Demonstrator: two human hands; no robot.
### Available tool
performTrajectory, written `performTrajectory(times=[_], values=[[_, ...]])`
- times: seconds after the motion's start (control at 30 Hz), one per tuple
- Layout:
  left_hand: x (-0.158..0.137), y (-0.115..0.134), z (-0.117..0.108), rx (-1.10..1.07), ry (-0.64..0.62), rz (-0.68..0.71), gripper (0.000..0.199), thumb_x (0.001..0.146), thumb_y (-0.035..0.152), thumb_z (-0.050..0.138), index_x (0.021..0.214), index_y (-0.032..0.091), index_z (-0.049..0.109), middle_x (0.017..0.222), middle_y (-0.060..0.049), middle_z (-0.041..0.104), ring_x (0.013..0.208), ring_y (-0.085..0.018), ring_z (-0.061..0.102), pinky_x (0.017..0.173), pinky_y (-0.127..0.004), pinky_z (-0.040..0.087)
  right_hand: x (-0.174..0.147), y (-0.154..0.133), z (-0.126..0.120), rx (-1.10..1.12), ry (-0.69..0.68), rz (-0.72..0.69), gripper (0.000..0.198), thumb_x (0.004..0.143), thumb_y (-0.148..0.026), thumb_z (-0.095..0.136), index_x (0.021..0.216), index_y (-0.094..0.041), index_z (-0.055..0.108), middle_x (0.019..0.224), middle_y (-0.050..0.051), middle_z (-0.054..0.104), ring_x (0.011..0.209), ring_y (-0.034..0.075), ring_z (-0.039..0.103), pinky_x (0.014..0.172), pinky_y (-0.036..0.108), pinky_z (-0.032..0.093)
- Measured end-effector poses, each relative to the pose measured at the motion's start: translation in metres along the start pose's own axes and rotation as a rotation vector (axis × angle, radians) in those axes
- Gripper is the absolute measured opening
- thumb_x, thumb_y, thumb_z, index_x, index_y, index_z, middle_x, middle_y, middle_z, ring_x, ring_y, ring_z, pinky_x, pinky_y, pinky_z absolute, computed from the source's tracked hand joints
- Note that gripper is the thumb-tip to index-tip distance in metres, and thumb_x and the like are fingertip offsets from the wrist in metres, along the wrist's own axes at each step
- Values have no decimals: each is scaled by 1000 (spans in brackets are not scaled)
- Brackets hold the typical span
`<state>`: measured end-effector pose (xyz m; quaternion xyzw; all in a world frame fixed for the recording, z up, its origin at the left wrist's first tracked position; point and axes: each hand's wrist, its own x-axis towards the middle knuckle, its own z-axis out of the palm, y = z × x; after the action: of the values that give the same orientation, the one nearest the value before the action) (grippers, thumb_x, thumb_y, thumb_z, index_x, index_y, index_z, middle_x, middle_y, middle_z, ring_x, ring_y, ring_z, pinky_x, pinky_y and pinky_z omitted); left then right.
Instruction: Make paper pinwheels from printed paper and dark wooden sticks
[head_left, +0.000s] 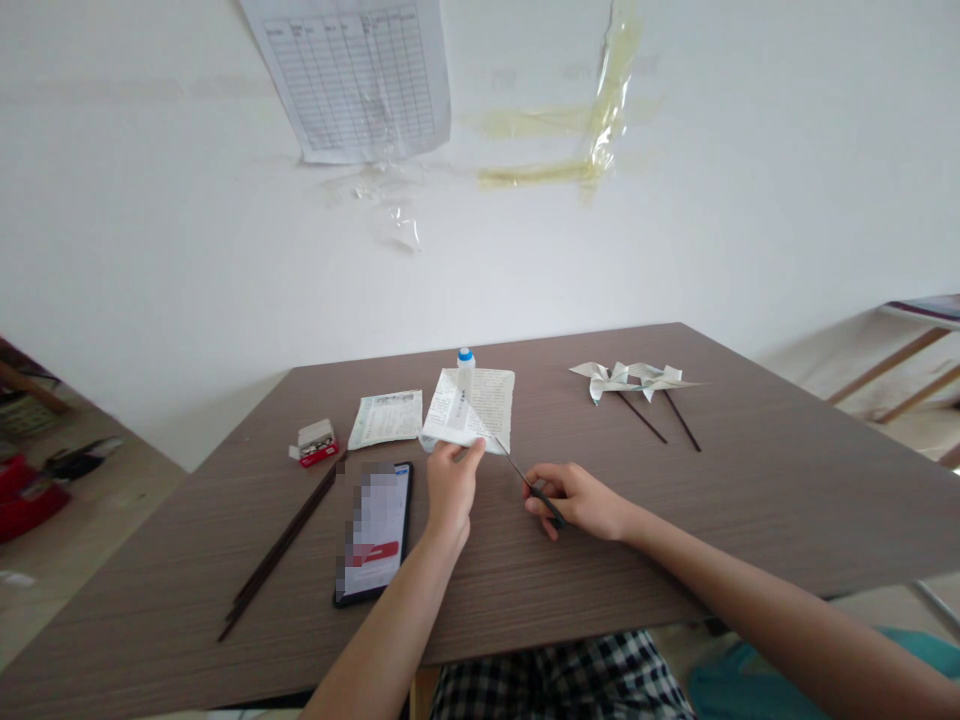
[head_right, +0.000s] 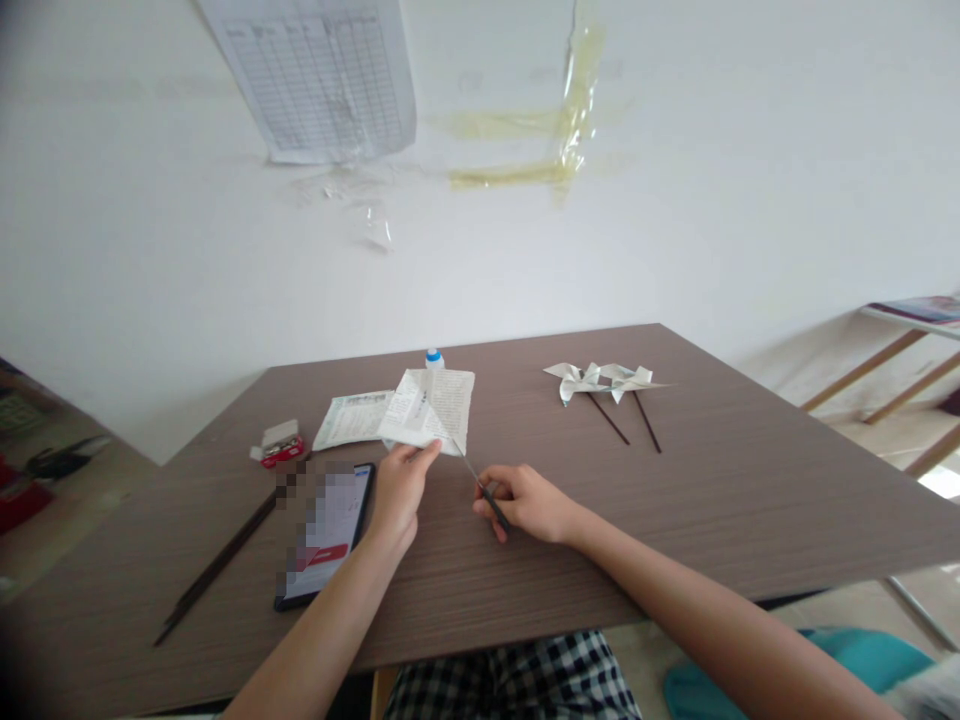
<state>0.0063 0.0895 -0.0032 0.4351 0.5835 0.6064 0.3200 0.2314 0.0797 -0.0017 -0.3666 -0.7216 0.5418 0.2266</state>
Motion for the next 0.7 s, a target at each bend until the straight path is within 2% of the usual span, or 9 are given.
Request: performTrajectory(times=[0.27,0.5,0.7], values=[[-1,3,0,-15,4,8,18,79,40,86,72,24,83,95,-9,87,106,-33,80,104,-45,58,0,3,0,-6,-1,-28,36,99,-58,77,105,-24,65,62,-4,71,60,19,61,66,32,44],[-2,5,2,-30,-18,-15,22,78,37,88,63,26,76,82,-6,82,102,-32,80,104,-44,60,0,-1,1,14,16,-29,38,98,-61,78,103,-26,66,63,-2,72,62,21,63,69,36,47],[-2,4,2,-43,-39,-54,21,77,43,90,72,24,81,90,-7,86,99,-32,79,101,-44,59,-1,-2,1,23,23,-26,34,96,-58,80,100,-27,66,62,-1,72,64,24,64,72,39,49]])
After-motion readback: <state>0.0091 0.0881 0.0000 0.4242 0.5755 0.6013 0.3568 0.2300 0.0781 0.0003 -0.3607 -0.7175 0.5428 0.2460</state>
